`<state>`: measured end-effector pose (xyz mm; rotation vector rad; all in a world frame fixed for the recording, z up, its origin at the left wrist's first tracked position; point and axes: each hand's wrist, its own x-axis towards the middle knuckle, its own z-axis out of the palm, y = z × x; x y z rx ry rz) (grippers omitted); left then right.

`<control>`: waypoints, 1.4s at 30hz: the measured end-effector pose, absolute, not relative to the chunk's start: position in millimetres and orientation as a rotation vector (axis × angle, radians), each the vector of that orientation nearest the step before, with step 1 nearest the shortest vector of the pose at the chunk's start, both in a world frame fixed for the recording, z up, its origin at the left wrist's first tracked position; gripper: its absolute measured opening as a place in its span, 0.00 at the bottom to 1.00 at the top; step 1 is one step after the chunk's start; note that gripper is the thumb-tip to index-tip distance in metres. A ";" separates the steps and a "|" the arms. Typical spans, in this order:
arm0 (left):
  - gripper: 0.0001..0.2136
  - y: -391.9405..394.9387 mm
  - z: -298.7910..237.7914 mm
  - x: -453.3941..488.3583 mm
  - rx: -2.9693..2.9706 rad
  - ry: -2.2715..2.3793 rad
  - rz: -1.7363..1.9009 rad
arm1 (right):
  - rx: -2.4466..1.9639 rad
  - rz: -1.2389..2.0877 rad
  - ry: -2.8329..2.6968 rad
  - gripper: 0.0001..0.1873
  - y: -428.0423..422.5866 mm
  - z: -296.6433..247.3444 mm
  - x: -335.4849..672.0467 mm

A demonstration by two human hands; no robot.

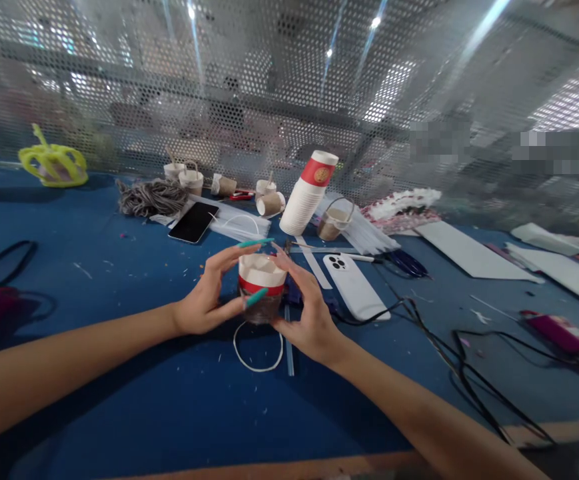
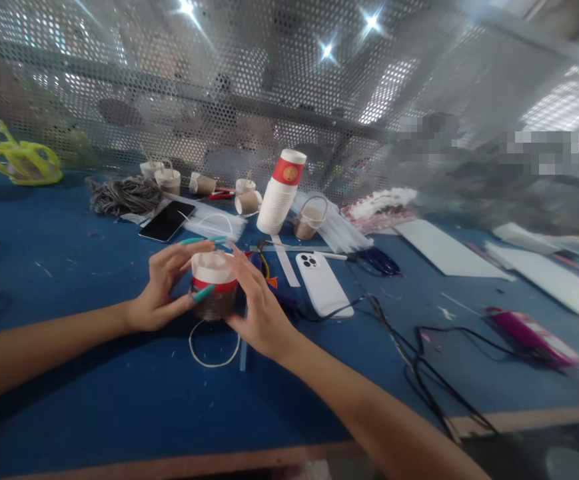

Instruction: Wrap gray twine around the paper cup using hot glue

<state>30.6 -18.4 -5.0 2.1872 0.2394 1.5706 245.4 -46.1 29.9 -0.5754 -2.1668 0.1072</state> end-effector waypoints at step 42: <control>0.38 -6.0 -9.2 34.9 2.171 0.783 1.940 | -1.783 -0.028 -2.541 0.06 -26.1 79.0 278.3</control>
